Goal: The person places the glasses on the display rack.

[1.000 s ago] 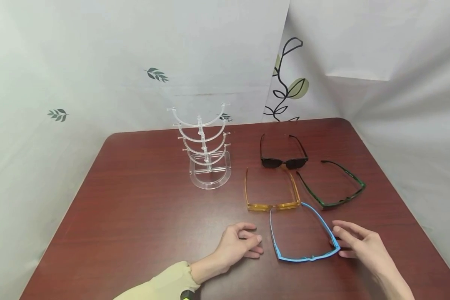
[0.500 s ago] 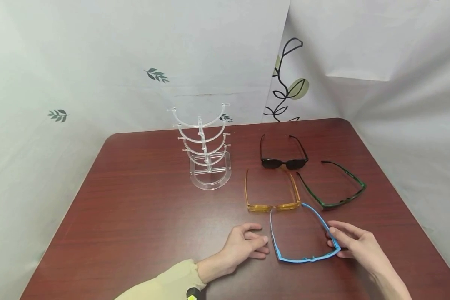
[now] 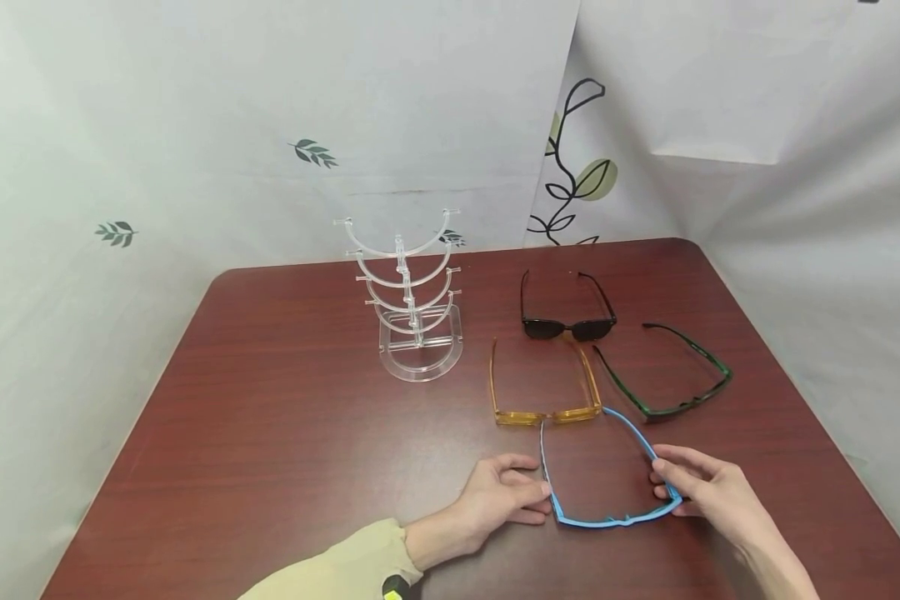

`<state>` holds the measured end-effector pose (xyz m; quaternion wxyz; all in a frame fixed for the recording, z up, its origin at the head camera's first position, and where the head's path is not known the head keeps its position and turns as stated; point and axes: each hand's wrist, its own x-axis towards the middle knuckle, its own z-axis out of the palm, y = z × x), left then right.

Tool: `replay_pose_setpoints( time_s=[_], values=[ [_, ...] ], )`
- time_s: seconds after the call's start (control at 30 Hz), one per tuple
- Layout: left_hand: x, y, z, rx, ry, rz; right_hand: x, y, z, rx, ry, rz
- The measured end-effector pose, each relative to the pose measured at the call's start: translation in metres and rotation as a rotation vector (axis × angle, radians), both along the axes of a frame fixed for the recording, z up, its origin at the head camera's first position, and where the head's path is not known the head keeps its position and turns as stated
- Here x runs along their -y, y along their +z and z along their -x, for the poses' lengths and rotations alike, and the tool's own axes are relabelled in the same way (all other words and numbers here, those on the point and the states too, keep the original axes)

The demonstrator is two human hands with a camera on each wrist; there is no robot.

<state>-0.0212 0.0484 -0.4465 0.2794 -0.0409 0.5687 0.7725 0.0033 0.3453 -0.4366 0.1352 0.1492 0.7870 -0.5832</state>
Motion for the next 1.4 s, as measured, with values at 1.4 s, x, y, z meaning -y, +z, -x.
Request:
replay_pose_setpoints(
  time_s=[1.4],
  values=[
    [-0.012, -0.002, -0.015, 0.096, 0.0, -0.085, 0.002, 0.004, -0.014, 0.011, -0.053, -0.065]
  ],
)
